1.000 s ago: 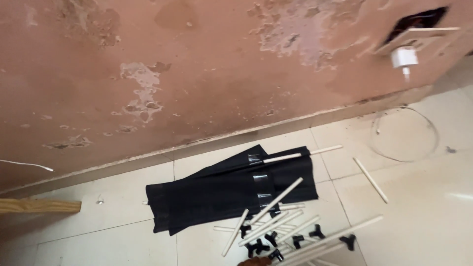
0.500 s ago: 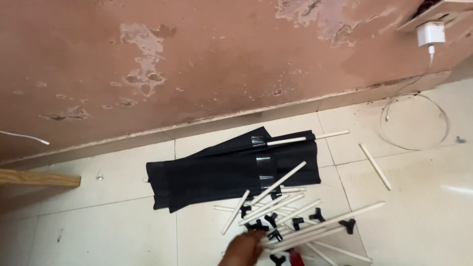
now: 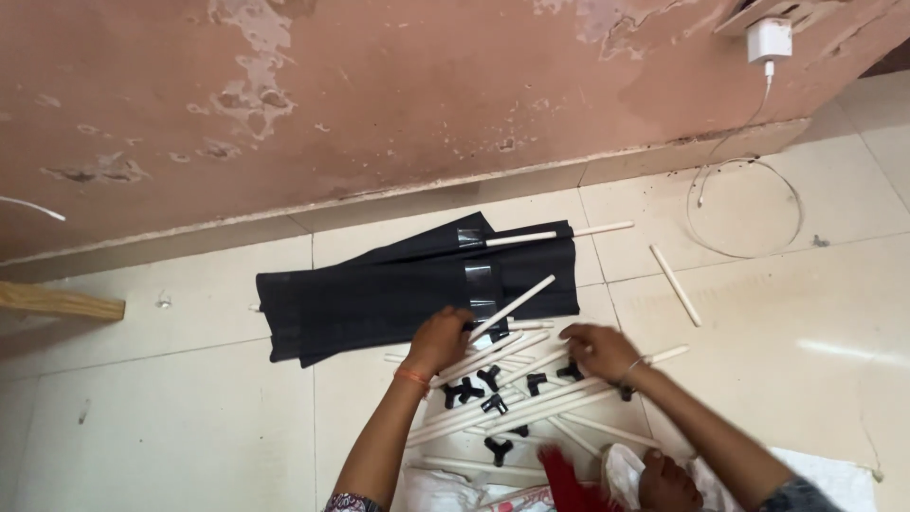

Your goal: The person assembles a clothes drying rack by connecting white plastic poles with black connectors. They insert poles into joints, align sections, and build the frame structure on the floor.

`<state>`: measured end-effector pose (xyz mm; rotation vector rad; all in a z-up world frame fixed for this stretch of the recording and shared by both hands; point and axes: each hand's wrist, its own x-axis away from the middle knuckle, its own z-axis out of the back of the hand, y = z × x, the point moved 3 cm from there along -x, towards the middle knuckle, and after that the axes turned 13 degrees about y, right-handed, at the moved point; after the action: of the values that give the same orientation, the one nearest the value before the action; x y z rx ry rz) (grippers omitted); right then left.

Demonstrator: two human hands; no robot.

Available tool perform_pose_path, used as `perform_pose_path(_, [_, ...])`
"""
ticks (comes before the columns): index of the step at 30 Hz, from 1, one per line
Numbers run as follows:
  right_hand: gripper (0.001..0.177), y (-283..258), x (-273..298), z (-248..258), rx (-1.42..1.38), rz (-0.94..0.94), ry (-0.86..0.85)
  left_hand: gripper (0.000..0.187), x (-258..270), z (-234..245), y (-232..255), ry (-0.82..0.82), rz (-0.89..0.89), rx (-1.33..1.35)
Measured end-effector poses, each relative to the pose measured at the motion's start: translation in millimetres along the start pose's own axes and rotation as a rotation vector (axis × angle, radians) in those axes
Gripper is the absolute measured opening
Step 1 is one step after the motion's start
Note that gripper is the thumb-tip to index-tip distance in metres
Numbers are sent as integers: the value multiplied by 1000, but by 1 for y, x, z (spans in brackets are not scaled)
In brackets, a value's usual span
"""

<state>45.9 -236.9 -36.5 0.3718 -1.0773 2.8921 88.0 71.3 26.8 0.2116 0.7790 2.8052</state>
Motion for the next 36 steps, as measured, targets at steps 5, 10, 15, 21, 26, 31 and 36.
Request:
perform_pose_path(5, [35,3,37,-51,216,125,-284,31,22,-24,-24,-25,45,18])
perform_pose_path(10, [35,33,66,-57,681,-43,-560,22,49,-74,-74,-134,116,-124])
perform_pose_path(15, [32,53,113,-69,825,90,-722,24,138,-166,-61,-515,-5,-130])
perform_pose_path(21, [24,66,114,-73,752,-12,-690,25,177,-181,-36,-645,-150,-112])
perform_pose_path(26, [19,44,106,-72,628,9,-366,25,133,-130,-38,-300,-211,-164])
perform_pose_path(31, [33,26,79,-62,520,-20,-202,15,71,-78,-36,5,-68,-192])
perform_pose_path(36, [45,22,68,-52,587,-67,-166,43,25,-61,-22,257,-220,-209])
